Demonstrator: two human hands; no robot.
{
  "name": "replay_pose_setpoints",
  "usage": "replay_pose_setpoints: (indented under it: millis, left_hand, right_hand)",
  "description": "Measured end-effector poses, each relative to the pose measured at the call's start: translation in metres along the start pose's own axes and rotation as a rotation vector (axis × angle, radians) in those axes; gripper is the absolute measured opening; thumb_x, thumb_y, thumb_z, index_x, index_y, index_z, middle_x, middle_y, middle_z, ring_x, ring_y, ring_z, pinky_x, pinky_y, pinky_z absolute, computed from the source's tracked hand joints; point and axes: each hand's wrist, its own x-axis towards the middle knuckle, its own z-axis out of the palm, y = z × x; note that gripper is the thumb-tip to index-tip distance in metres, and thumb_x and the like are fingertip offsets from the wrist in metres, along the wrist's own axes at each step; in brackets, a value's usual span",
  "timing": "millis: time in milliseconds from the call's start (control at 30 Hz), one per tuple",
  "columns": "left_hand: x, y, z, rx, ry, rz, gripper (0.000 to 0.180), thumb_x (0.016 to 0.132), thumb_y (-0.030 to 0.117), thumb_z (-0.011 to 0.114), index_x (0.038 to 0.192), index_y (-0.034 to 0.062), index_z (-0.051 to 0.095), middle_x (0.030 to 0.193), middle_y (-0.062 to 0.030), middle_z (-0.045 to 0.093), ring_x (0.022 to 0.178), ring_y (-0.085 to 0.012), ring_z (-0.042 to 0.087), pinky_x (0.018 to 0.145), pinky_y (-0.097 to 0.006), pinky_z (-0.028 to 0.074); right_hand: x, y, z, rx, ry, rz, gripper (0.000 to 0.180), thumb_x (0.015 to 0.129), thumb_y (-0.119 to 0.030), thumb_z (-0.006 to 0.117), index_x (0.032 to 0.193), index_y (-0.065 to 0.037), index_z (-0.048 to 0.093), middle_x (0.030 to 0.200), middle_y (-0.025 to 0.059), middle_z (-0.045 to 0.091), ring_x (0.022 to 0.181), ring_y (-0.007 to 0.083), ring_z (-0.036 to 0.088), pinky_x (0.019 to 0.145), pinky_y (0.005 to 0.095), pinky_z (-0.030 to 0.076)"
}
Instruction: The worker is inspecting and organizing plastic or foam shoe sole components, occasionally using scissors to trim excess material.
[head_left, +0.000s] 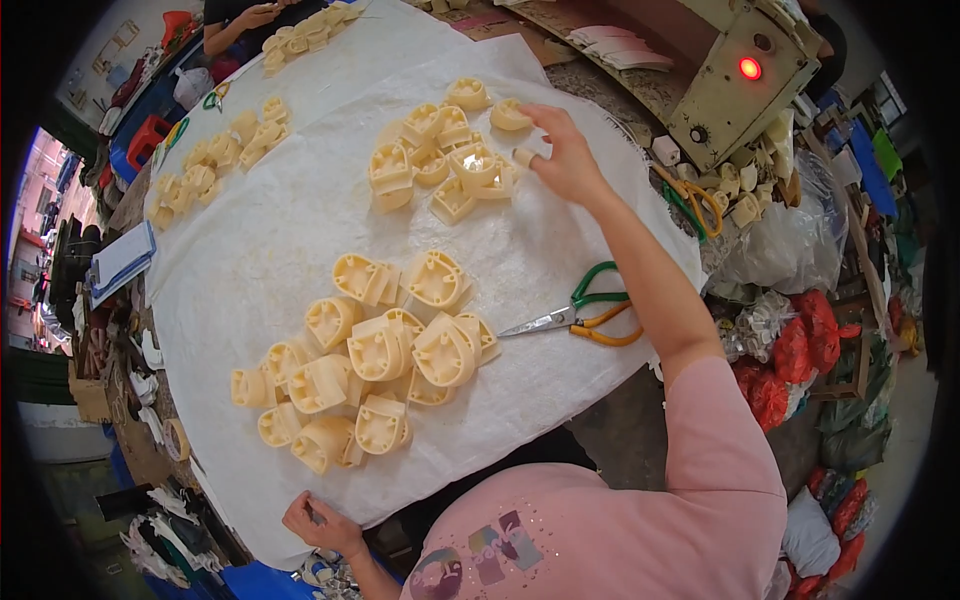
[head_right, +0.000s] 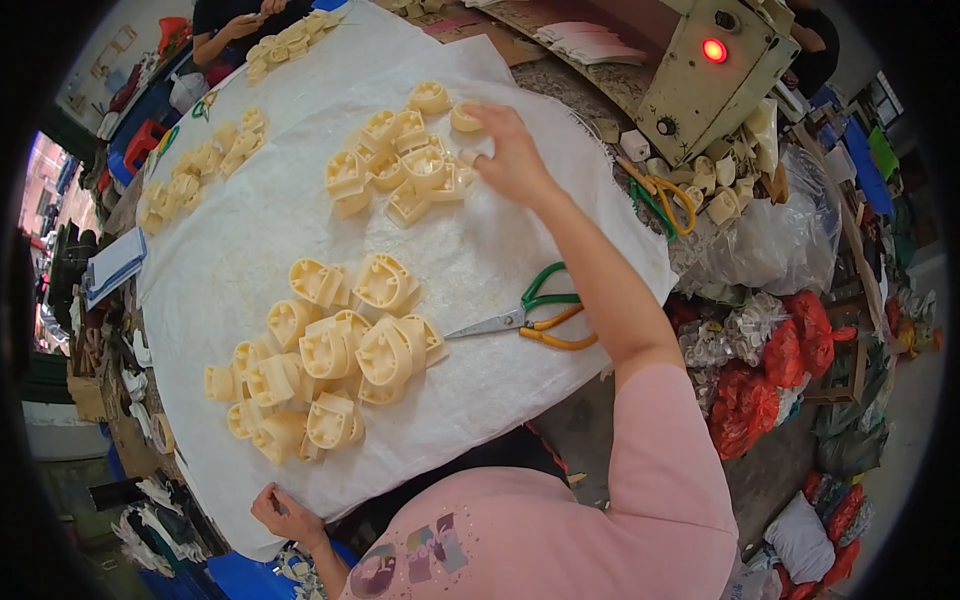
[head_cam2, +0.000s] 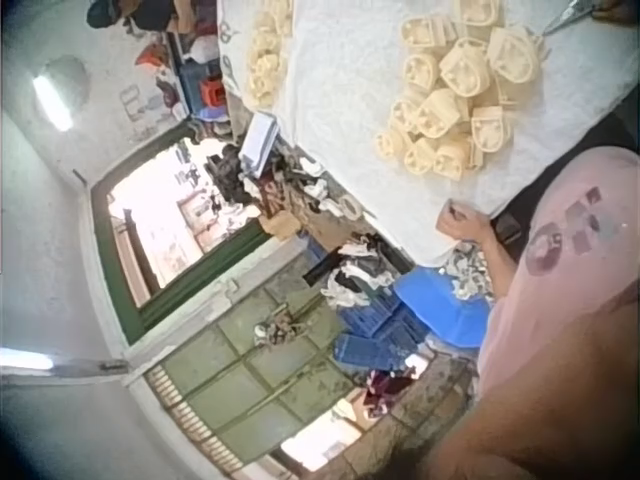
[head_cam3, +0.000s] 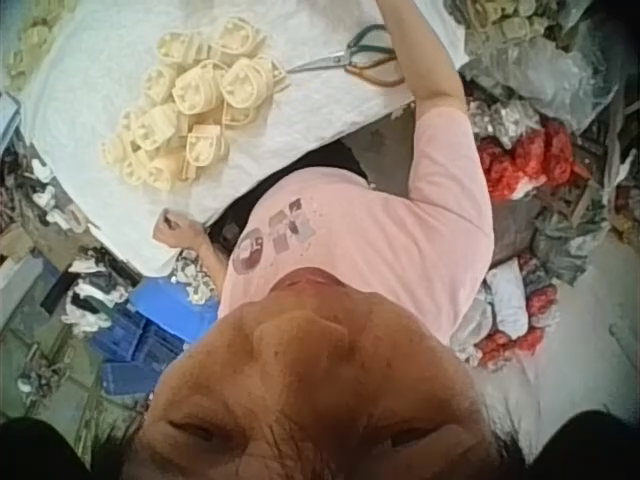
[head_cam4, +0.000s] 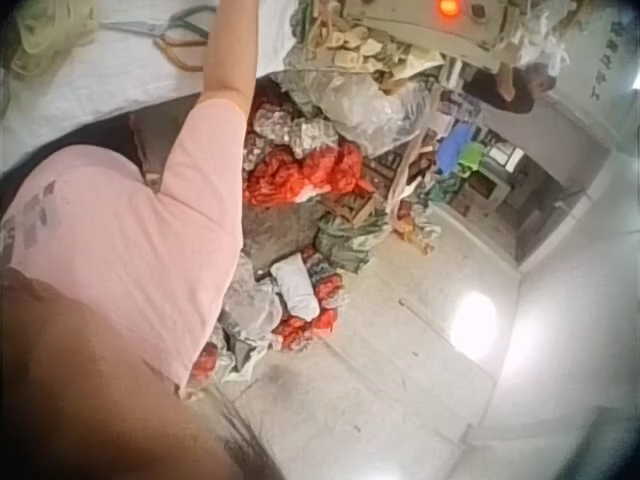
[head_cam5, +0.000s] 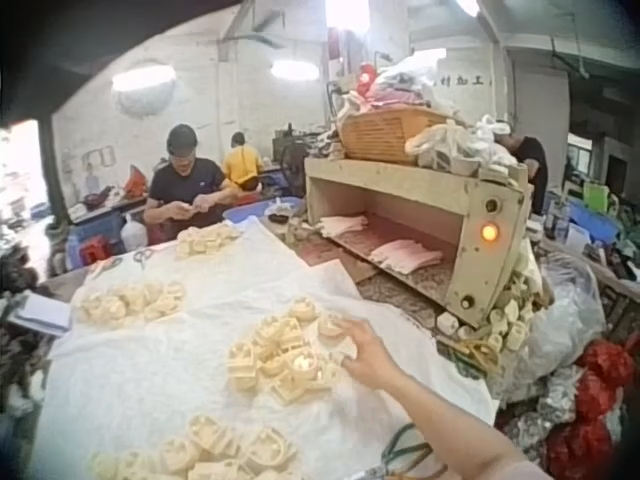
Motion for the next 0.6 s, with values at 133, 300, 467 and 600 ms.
replay_pose_setpoints:
  millis: [133, 300, 467, 600]
  left_hand:
    - [0.001, 0.0, -0.001, 0.033, -0.016, -0.019, 0.008, 0.083, 0.003, 0.054, 0.088, -0.0017, 0.057, 0.087, -0.0132, 0.056, 0.085, -0.0301, 0.049, 0.075, -0.038, 0.041]
    - [0.002, 0.001, -0.004, 0.025, -0.023, -0.039, 0.008, 0.082, 0.001, 0.052, 0.089, -0.0014, 0.057, 0.087, -0.0131, 0.055, 0.085, -0.0298, 0.049, 0.075, -0.038, 0.041]
    - [0.002, -0.001, -0.003, 0.025, -0.028, -0.061, 0.01, 0.08, -0.001, 0.051, 0.088, -0.0017, 0.057, 0.087, -0.0135, 0.055, 0.085, -0.0294, 0.049, 0.075, -0.038, 0.041]
    - [0.002, 0.002, -0.002, 0.022, -0.03, -0.064, 0.01, 0.079, -0.002, 0.051, 0.088, -0.0024, 0.056, 0.087, -0.014, 0.055, 0.084, -0.0294, 0.049, 0.074, -0.038, 0.041]
  right_hand:
    - [0.029, 0.042, 0.013, -0.077, -0.088, 0.078, 0.072, 0.068, 0.004, 0.062, 0.135, -0.017, 0.045, 0.133, 0.016, 0.043, 0.125, 0.0319, 0.04, 0.105, 0.0361, 0.035]
    - [0.064, 0.05, 0.03, -0.502, -0.277, 0.018, 0.077, 0.068, 0.006, 0.058, 0.138, -0.018, 0.041, 0.135, 0.0171, 0.04, 0.128, 0.0347, 0.034, 0.108, 0.0362, 0.03]
    - [0.079, 0.081, 0.043, -0.332, -0.241, 0.038, 0.072, 0.07, 0.006, 0.061, 0.136, -0.018, 0.044, 0.131, 0.0177, 0.042, 0.121, 0.0341, 0.041, 0.105, 0.0354, 0.034]
    - [0.079, 0.091, 0.042, -0.202, -0.042, 0.206, 0.067, 0.074, -0.007, 0.065, 0.136, -0.019, 0.044, 0.126, 0.0193, 0.045, 0.119, 0.0368, 0.04, 0.103, 0.0401, 0.034]
